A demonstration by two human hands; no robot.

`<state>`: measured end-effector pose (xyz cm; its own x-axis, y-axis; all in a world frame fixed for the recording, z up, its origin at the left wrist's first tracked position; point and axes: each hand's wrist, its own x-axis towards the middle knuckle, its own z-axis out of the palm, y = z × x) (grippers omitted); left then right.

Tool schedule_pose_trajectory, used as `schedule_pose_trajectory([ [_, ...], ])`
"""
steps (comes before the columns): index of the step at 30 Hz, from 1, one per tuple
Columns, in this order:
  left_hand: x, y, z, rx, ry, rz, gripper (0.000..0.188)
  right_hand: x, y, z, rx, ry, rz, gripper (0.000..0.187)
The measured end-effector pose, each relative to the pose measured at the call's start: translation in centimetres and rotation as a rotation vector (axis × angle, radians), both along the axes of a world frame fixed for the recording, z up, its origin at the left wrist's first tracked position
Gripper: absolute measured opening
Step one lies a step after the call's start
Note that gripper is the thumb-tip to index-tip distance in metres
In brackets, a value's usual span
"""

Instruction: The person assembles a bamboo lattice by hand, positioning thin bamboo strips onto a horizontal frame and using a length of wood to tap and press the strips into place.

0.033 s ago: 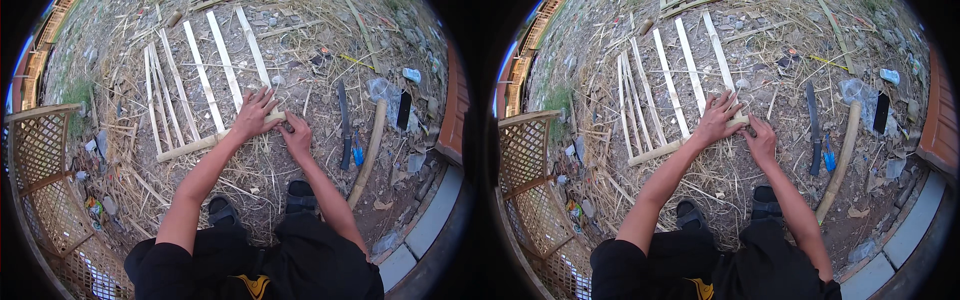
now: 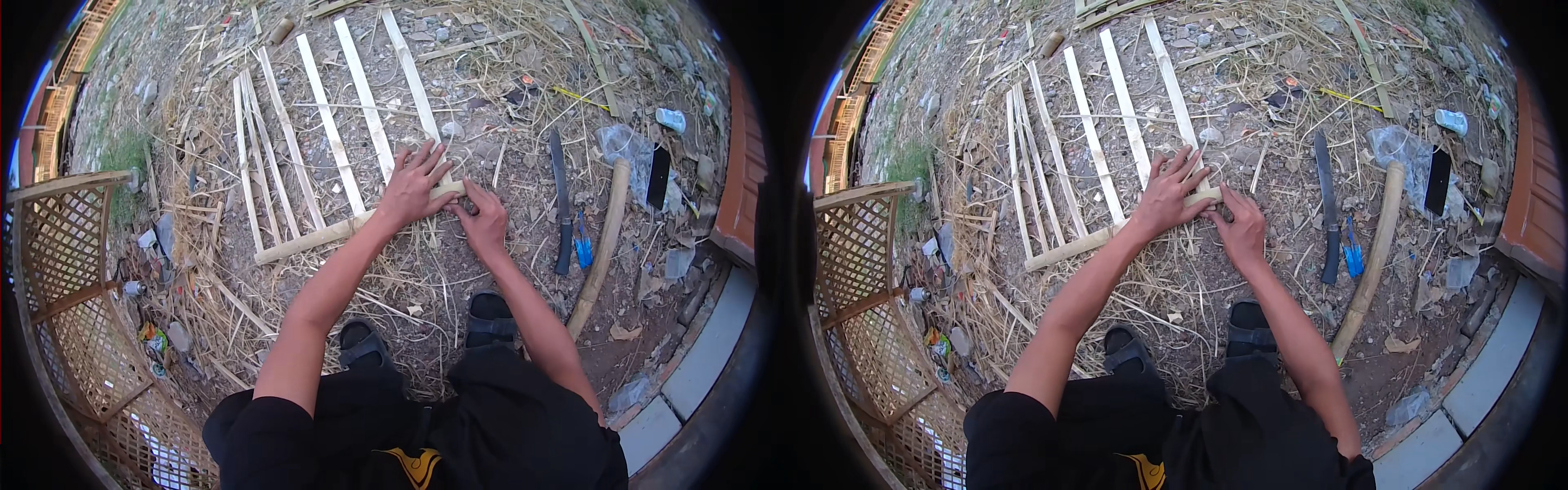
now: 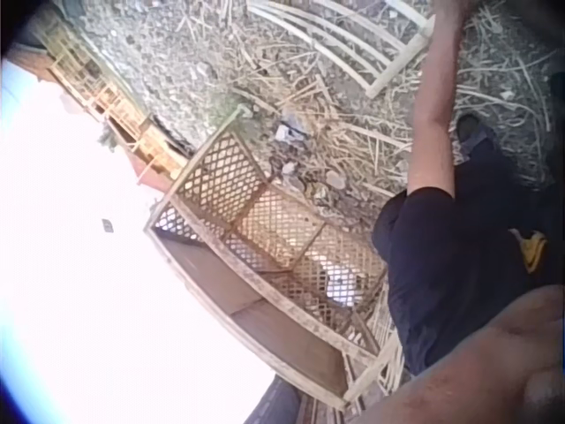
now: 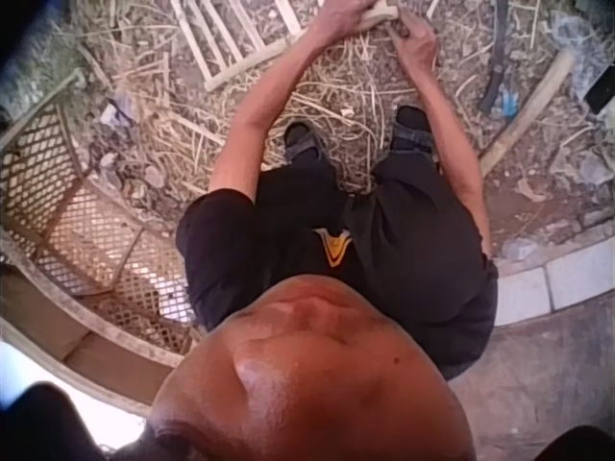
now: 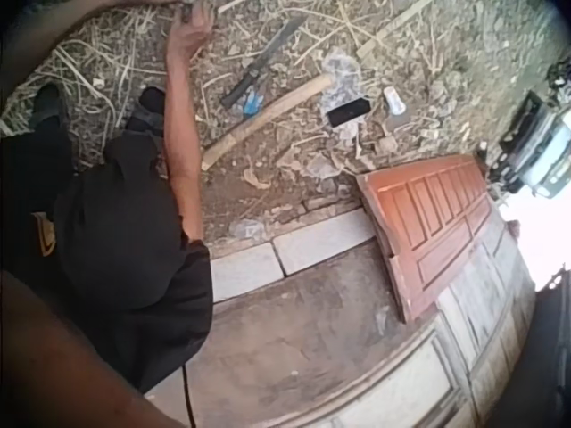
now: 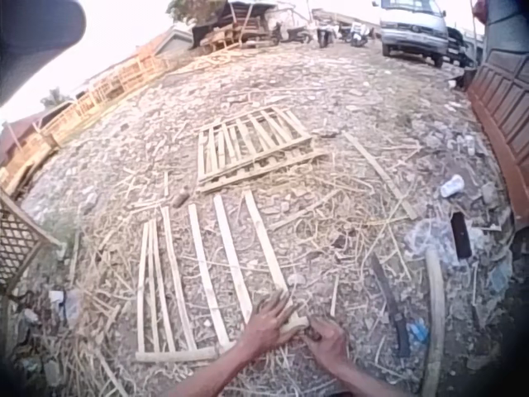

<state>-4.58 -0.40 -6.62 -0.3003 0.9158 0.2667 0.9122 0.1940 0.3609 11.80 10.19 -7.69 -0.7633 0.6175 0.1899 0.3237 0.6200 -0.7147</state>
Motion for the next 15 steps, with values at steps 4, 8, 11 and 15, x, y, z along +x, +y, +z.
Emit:
schedule_pose_trajectory([
  [4,0.0,-0.1,0.0,-0.002,-0.036,0.015,0.059,0.5,0.1,1.8,-0.065,0.01,0.082,0.058],
  [8,0.2,-0.2,0.0,-0.009,-0.03,0.02,0.059,3.4,-0.6,4.3,-0.219,0.044,-0.032,0.045],
  [11,0.0,-0.1,0.0,-0.005,-0.045,0.006,0.059,6.3,-0.2,5.5,-0.248,-0.071,-0.099,0.041],
  [15,-0.2,-0.1,-0.2,-0.003,-0.053,-0.011,0.059,9.6,1.1,4.9,-0.298,-0.102,-0.167,0.035],
])
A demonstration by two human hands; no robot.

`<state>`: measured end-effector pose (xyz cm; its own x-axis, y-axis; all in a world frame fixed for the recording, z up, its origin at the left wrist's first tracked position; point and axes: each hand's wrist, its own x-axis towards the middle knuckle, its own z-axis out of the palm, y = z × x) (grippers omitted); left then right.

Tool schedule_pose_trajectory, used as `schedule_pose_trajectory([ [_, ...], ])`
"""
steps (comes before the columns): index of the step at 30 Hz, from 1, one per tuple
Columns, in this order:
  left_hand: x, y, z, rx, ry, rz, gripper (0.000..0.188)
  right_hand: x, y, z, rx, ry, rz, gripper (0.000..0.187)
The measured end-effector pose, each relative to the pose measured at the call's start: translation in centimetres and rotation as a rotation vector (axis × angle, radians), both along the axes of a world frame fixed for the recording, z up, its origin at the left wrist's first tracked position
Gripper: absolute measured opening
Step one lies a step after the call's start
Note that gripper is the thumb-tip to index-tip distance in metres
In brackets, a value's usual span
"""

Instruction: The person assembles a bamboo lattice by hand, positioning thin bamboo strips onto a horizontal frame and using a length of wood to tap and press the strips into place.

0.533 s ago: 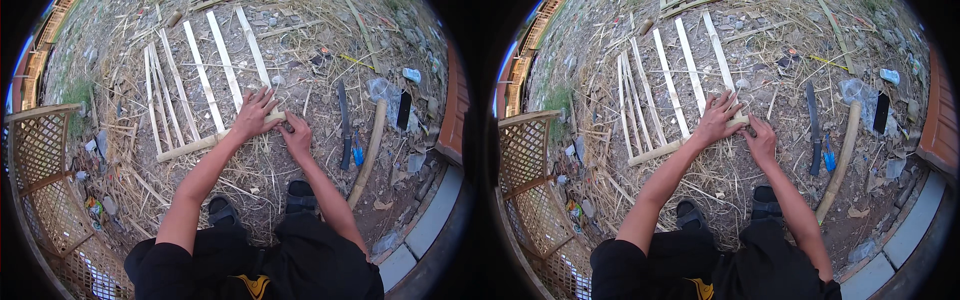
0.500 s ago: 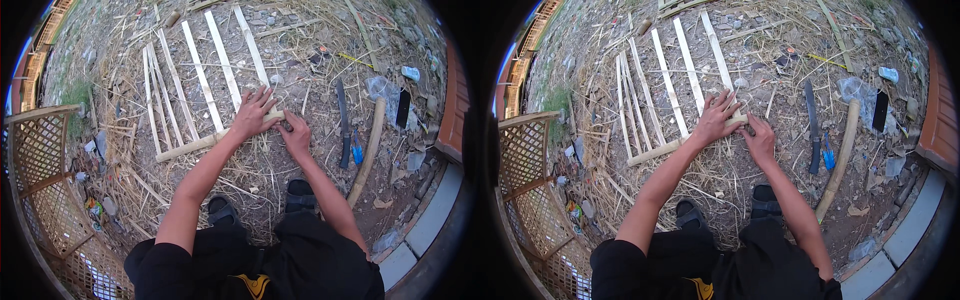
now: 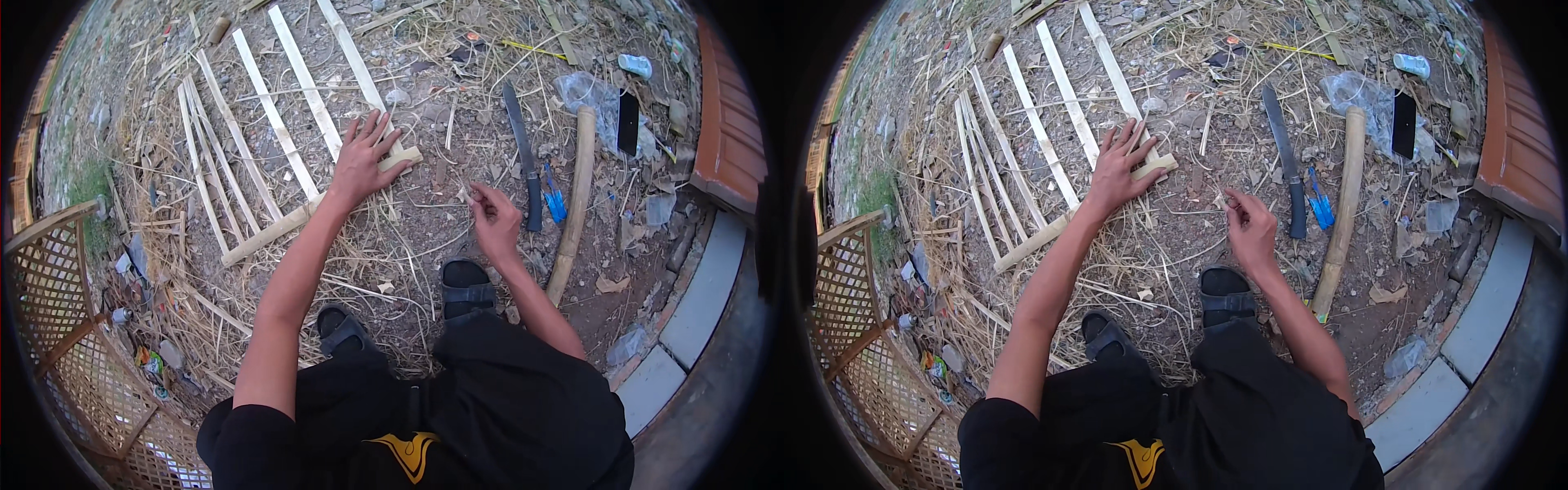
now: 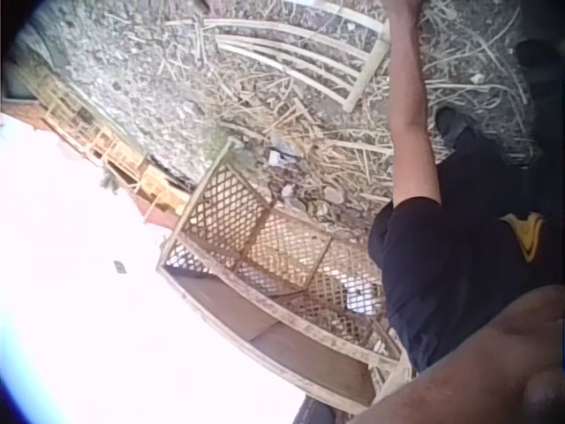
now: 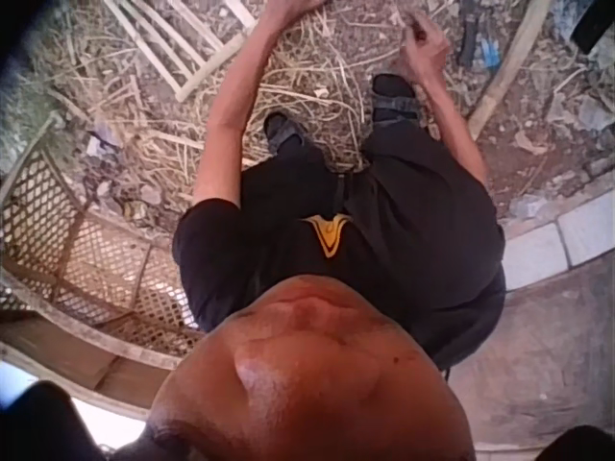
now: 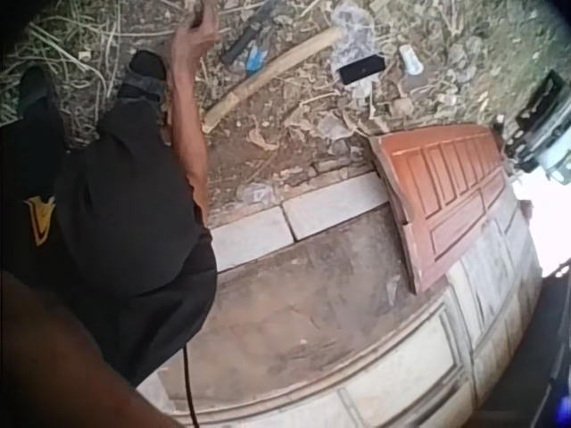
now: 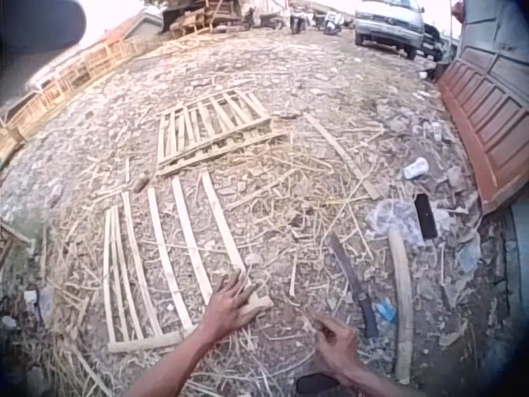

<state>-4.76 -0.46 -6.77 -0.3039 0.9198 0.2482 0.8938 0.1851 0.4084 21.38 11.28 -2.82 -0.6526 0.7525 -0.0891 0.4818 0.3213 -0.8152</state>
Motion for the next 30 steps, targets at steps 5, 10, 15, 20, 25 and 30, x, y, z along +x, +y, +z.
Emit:
schedule_pose_trajectory([
  [5,-0.2,0.1,-0.3,-0.012,-0.034,-0.014,0.061,1.3,1.1,0.7,-0.156,-0.001,-0.224,0.019],
  [10,0.1,0.5,-0.1,-0.004,-0.036,-0.037,0.061,2.6,1.7,0.2,-0.115,-0.029,-0.254,0.021],
  [15,-0.1,0.3,0.0,-0.03,-0.052,-0.002,0.066,3.8,3.5,2.0,0.226,-0.128,-0.292,0.019],
  [20,0.6,0.8,-0.1,-0.058,0.064,-0.013,0.057,6.6,6.4,1.7,0.389,-0.223,-0.354,0.021],
  [25,0.4,0.7,0.0,-0.07,0.062,0.002,0.047,6.3,8.3,2.0,0.261,-0.218,-0.384,0.022],
  [30,0.1,0.5,0.1,-0.025,-0.036,0.03,0.038,1.5,4.9,0.5,0.232,0.012,0.109,0.025],
])
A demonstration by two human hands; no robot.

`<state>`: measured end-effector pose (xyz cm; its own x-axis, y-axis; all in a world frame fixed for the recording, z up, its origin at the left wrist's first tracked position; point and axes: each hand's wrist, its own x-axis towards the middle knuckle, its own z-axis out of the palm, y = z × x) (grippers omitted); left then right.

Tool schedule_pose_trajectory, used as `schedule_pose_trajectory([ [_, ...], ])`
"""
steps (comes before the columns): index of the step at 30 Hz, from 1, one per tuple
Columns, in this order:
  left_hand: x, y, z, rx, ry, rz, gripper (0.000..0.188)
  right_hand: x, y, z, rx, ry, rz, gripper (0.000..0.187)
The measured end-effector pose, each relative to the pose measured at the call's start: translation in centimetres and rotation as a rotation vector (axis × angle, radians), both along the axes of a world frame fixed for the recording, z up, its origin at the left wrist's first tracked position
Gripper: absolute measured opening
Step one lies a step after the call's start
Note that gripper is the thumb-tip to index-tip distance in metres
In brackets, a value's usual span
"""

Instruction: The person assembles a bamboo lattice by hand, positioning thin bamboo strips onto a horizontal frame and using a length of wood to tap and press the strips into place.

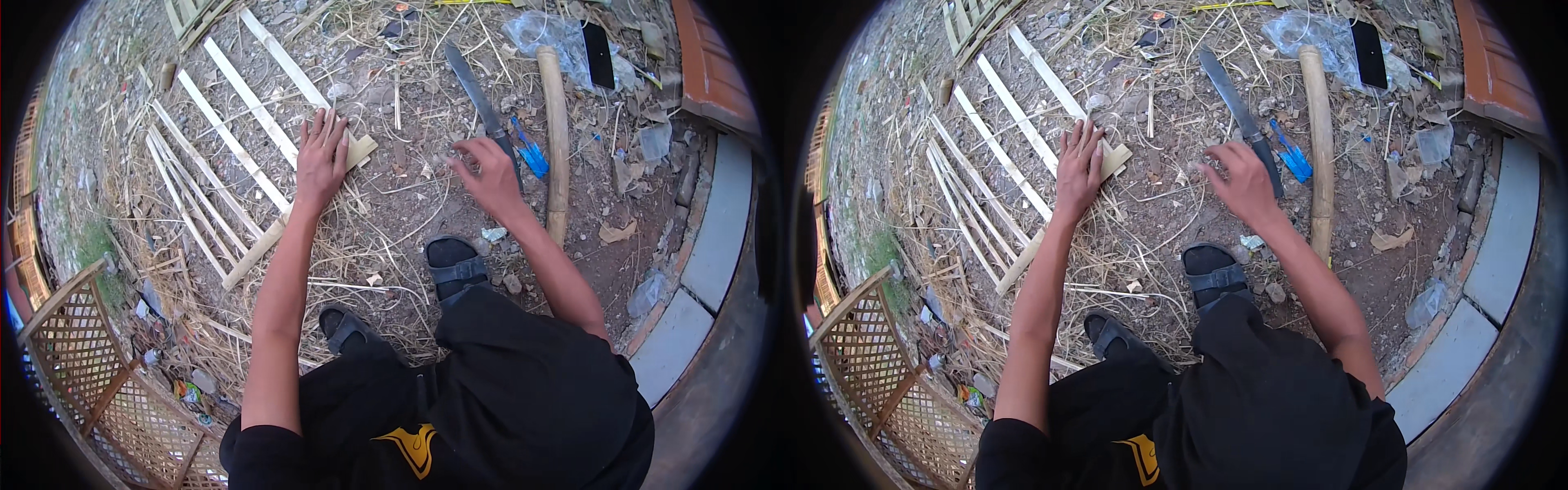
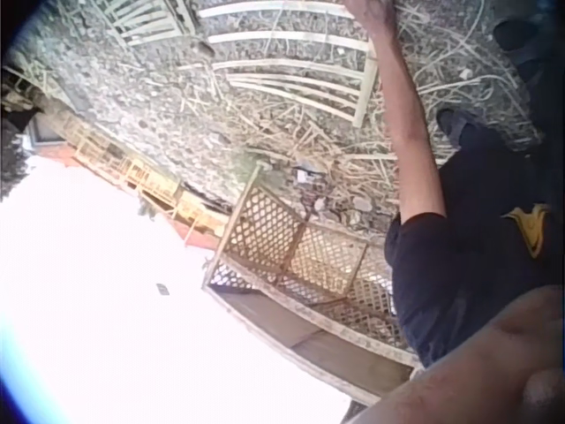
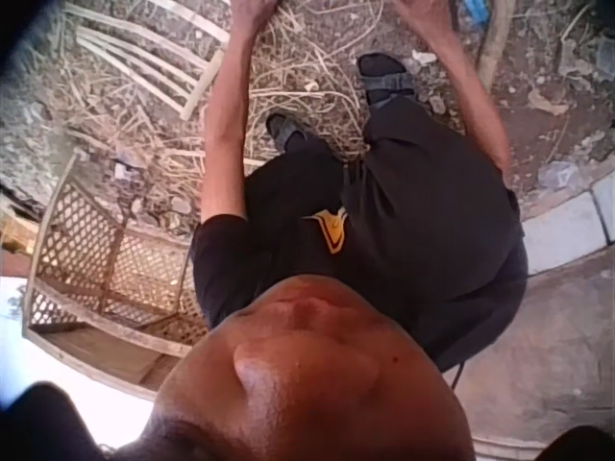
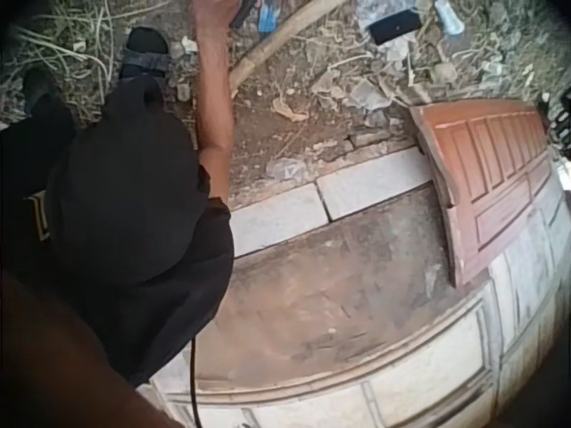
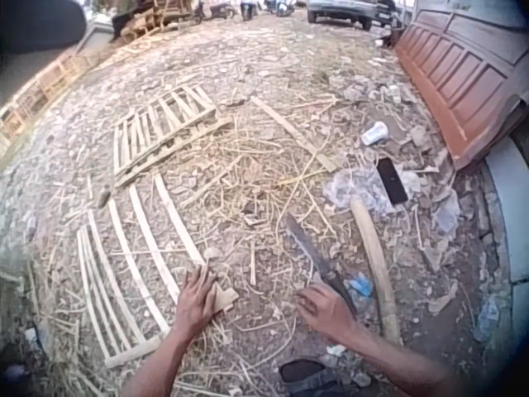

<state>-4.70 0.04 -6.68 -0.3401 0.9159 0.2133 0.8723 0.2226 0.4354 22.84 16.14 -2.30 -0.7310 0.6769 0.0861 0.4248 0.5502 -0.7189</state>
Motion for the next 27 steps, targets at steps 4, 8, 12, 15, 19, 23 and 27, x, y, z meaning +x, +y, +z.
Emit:
schedule_pose_trajectory([
  [4,0.3,0.3,0.2,0.01,-0.05,0.008,0.037,-7.3,-1.8,-2.4,0.164,0.139,0.314,0.037],
  [8,0.4,0.3,0.0,0.025,-0.036,0.014,0.035,-11.5,-1.7,-3.9,0.243,0.086,0.494,0.049],
  [12,0.2,0.0,0.2,0.046,-0.014,0.023,0.034,-11.7,-1.5,-4.6,0.273,0.184,0.505,0.052],
  [15,0.6,0.3,0.6,0.002,-0.076,0.035,0.036,-11.6,-1.4,-4.9,0.243,0.184,0.502,0.049],
  [19,0.0,0.1,0.3,-0.011,-0.092,0.041,0.036,-12.1,-1.4,-4.6,0.237,0.165,0.505,0.045],
  [23,0.4,0.6,0.0,0.01,-0.05,0.017,0.036,-11.4,-1.2,-5.0,0.242,0.185,0.488,0.044],
  [27,0.3,0.6,-0.1,0.023,0.01,0.012,0.037,-11.4,-1.4,-5.0,0.225,0.172,0.467,0.043],
])
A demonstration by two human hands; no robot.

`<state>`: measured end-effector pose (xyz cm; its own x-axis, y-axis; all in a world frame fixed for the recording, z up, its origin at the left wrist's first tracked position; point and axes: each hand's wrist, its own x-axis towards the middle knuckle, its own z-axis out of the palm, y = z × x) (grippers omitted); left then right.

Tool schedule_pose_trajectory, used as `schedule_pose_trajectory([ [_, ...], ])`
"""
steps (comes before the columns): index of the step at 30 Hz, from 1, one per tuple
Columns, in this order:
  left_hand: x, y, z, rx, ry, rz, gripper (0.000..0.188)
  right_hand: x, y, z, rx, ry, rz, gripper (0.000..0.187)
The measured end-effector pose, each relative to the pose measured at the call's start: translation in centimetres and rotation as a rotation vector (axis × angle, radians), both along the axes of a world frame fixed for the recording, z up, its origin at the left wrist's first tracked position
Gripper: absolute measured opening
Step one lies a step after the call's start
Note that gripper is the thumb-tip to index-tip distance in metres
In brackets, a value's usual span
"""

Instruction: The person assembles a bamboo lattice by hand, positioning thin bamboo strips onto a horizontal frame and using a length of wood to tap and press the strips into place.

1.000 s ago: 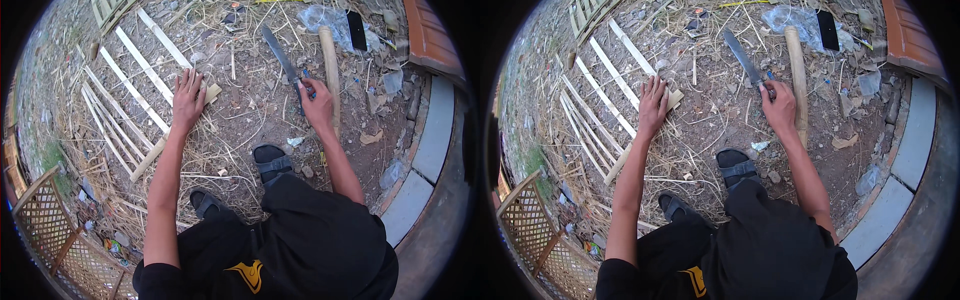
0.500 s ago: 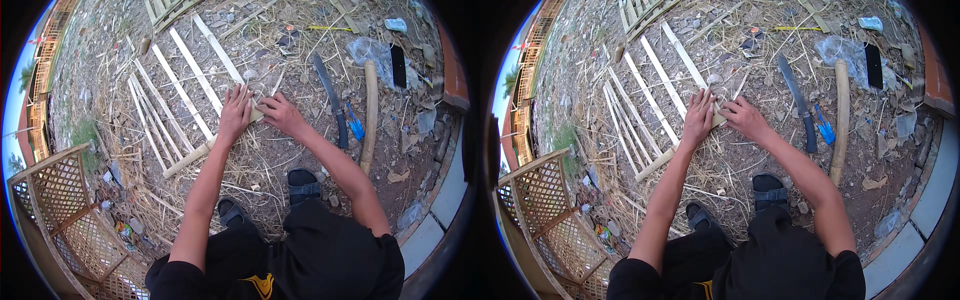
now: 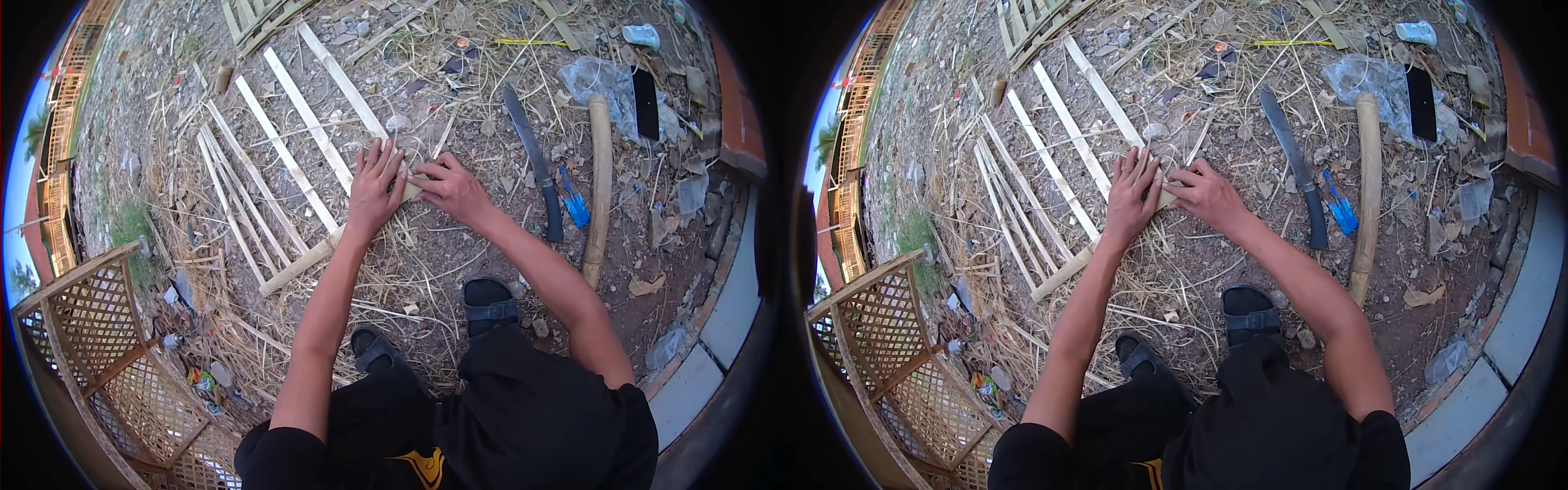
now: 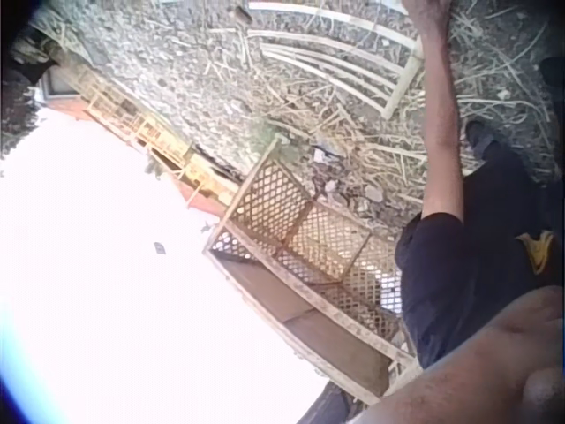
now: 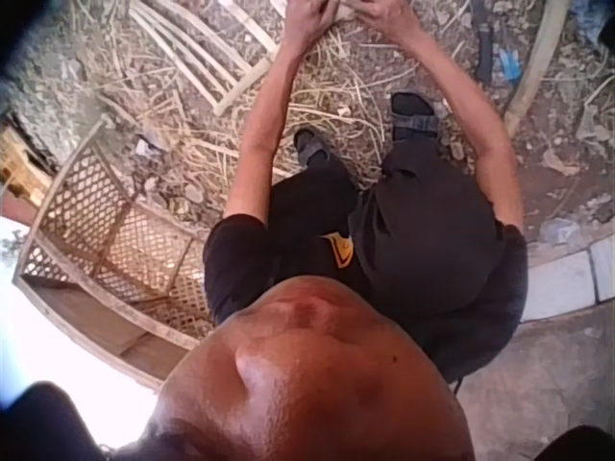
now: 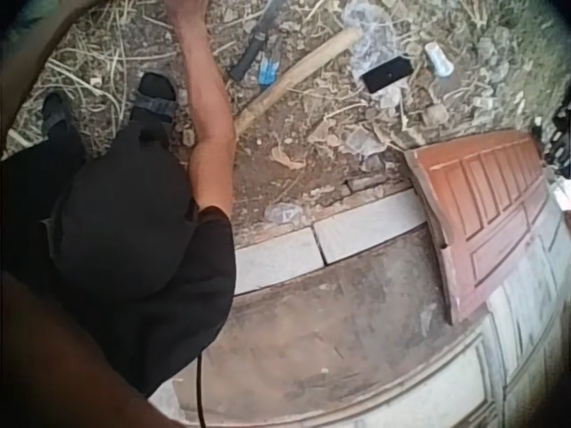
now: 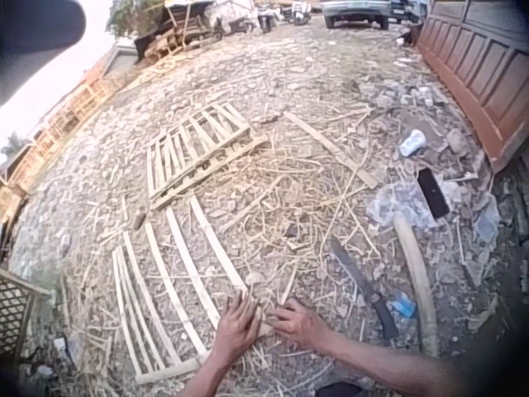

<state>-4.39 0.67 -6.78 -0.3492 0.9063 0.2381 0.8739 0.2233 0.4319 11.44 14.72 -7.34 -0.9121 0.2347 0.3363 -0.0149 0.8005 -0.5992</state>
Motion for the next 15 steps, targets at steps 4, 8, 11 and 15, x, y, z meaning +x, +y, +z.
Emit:
schedule_pose_trajectory([
  [4,0.0,-0.49,-0.09,-0.027,0.001,0.006,0.04,-0.17,-0.43,-0.42,0.003,0.014,0.001,0.043],
  [8,0.11,-0.35,0.06,-0.055,0.028,0.007,0.042,-0.05,-0.41,-0.34,0.016,0.038,-0.016,0.043],
  [11,0.46,0.19,-0.15,-0.03,0.058,0.011,0.04,0.25,-0.32,-0.54,0.032,0.048,-0.039,0.042],
  [15,0.71,0.06,0.05,-0.045,0.049,-0.009,0.04,0.2,-0.61,-0.51,0.023,0.047,-0.052,0.043],
])
